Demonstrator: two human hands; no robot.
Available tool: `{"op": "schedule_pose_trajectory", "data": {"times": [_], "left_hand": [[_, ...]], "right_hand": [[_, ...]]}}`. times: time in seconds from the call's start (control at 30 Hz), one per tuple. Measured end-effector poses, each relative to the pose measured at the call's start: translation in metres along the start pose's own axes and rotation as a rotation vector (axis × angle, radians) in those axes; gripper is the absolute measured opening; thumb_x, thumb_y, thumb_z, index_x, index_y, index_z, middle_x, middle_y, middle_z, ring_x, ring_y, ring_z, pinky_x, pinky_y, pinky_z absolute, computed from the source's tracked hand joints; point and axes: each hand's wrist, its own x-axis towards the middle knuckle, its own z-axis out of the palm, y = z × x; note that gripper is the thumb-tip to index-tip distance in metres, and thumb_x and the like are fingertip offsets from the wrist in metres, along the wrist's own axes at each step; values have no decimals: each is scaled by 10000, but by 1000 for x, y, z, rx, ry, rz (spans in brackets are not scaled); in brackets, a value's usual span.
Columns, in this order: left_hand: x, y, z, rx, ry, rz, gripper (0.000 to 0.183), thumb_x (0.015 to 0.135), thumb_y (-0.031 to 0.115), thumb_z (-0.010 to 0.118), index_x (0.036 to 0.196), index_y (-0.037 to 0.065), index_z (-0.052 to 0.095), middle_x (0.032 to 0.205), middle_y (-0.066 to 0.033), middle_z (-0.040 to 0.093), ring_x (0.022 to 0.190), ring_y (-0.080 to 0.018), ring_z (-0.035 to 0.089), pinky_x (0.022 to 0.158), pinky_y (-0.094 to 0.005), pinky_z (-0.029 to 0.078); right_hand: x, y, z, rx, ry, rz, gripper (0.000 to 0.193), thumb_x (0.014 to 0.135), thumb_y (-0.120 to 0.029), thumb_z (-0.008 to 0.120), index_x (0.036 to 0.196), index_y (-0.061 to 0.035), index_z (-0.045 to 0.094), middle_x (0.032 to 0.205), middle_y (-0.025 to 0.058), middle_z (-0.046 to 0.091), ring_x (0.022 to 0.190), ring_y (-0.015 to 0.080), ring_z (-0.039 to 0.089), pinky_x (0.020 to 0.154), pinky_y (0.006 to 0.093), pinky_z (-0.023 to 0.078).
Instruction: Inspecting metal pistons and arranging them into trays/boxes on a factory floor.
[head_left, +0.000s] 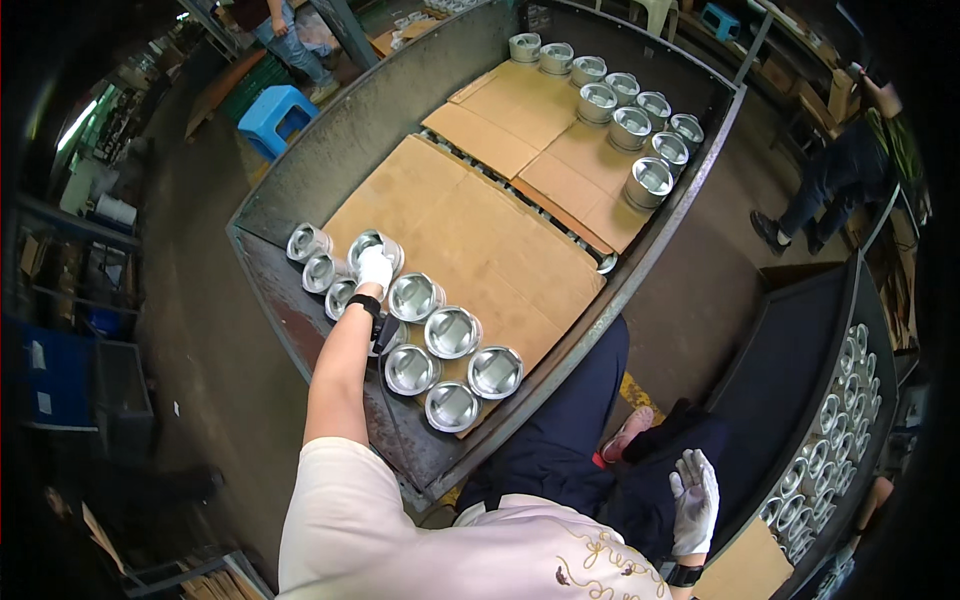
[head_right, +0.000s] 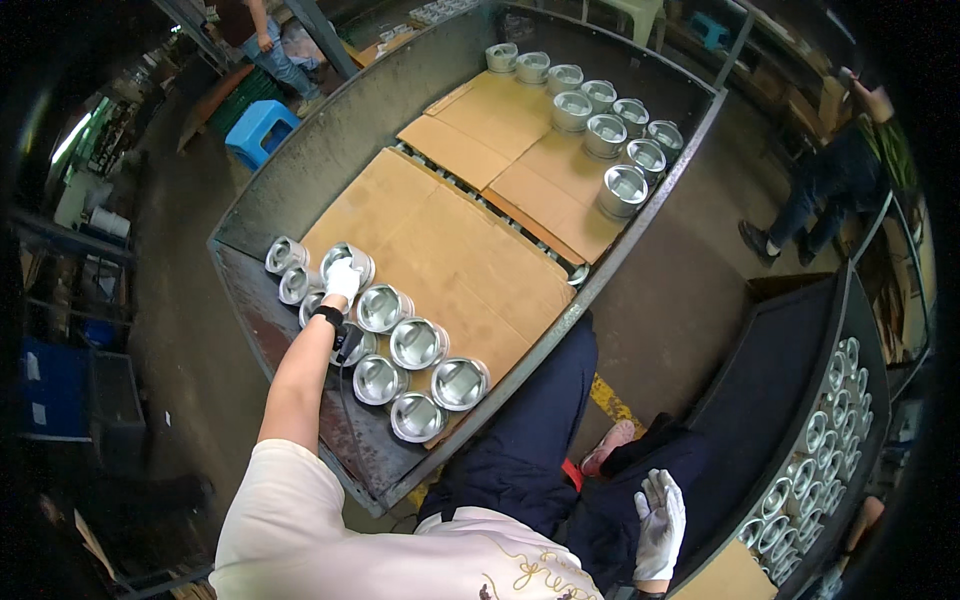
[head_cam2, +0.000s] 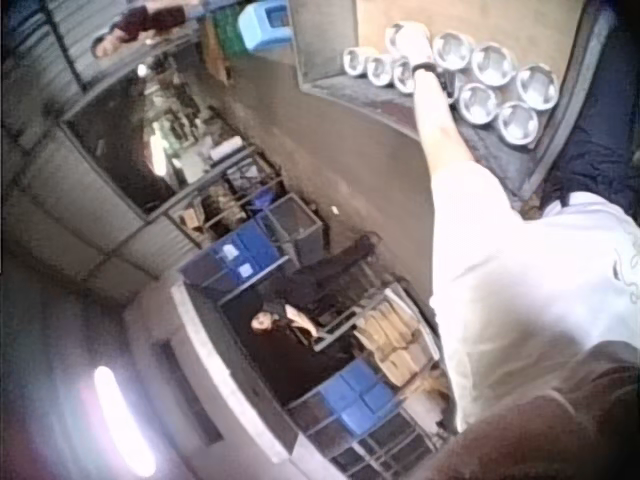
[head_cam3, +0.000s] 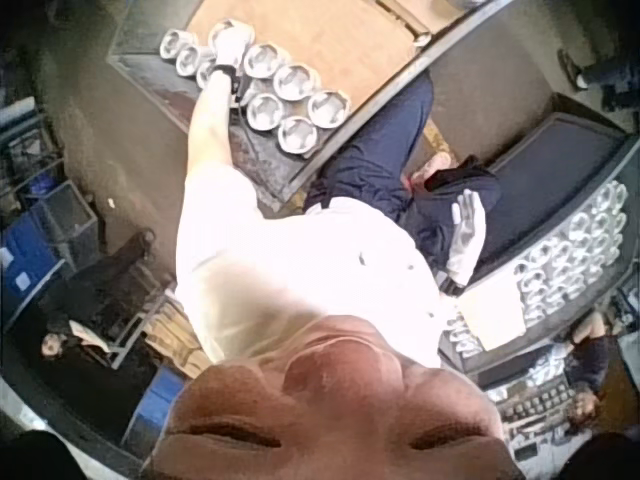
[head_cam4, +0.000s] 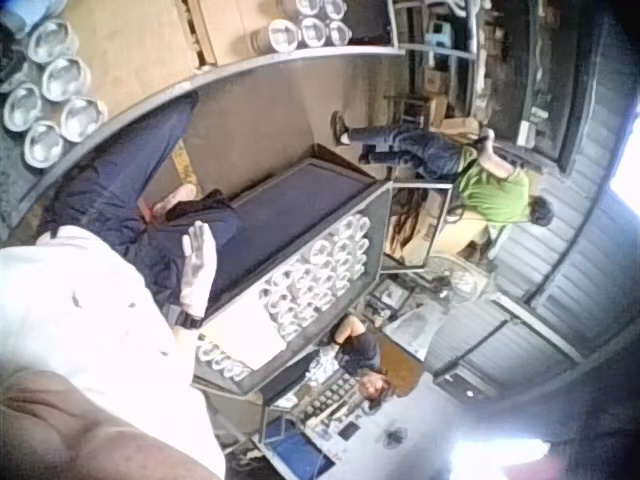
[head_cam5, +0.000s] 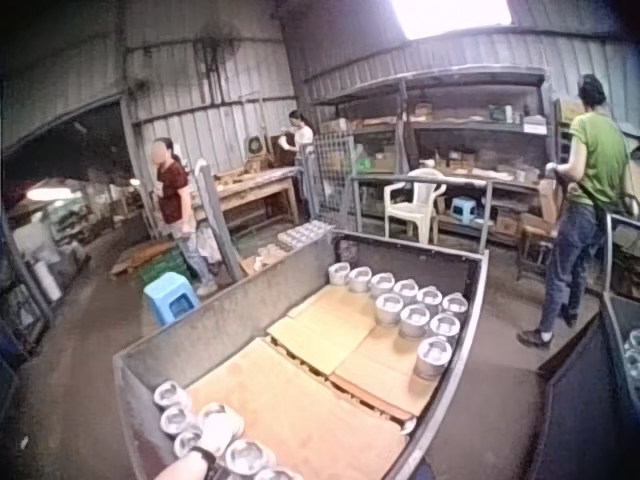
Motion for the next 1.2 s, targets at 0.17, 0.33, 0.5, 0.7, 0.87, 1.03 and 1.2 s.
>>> {"op": "schedule_pose_trajectory", "data": {"times": [0.17, 0.33, 0.5, 0.7, 0.87, 1.03, 1.2], "left_hand": [[-12, -13, 13, 57, -134, -40, 270, 782, 220, 677, 963, 20, 674, 980, -208, 661, 931, -369, 617, 835, -424, 488], [0, -10, 17, 109, -227, 94, 258, 815, 292, 626, 877, 49, 683, 889, -167, 674, 823, -349, 622, 730, -451, 485], [-46, 84, -69, -331, -335, 265, 281, 864, 269, 531, 1011, 73, 670, 1030, -136, 648, 973, -292, 594, 887, -378, 462], [74, 99, 24, -724, -584, 687, 284, 921, 148, 500, 1107, -49, 584, 1039, -175, 636, 970, -272, 608, 839, -362, 504], [50, 363, 57, -789, -616, 1196, 284, 937, 151, 472, 1116, -40, 581, 1068, -176, 631, 999, -278, 600, 864, -362, 499], [-77, 473, -108, -679, -552, 1534, 287, 952, 154, 444, 1125, -31, 578, 1098, -176, 627, 1029, -285, 593, 889, -362, 494], [-216, 435, -295, -399, -342, 1486, 292, 968, 157, 416, 1135, -22, 575, 1128, -177, 622, 1058, -292, 586, 915, -362, 488]], "right_hand": [[4, 7, -1, -46, 14, 2, 491, 958, -388, 473, 1338, -77, 490, 1330, 88, 535, 1199, 227, 508, 985, 364, 391], [2, 3, 3, -68, -38, -44, 521, 952, -384, 485, 1350, -48, 462, 1356, 114, 507, 1242, 244, 481, 1019, 388, 382], [-12, -34, 13, -266, -34, -182, 451, 977, -279, 461, 1319, 15, 457, 1333, 158, 508, 1233, 250, 499, 1037, 386, 394], [-16, -33, -20, -417, 339, -371, 368, 932, -245, 549, 1250, -60, 559, 1204, 111, 603, 1125, 184, 557, 966, 315, 438], [-43, -47, -54, -300, 646, -614, 427, 917, -215, 541, 1313, -63, 491, 1210, 102, 606, 1101, 220, 581, 958, 340, 446], [-84, -46, -119, -174, 892, -608, 426, 916, -195, 543, 1316, -60, 482, 1244, 116, 581, 1139, 218, 553, 975, 343, 431], [-62, -38, -128, -80, 774, -746, 389, 914, -185, 535, 1267, -28, 498, 1182, 129, 593, 1099, 240, 548, 949, 349, 432]]}}
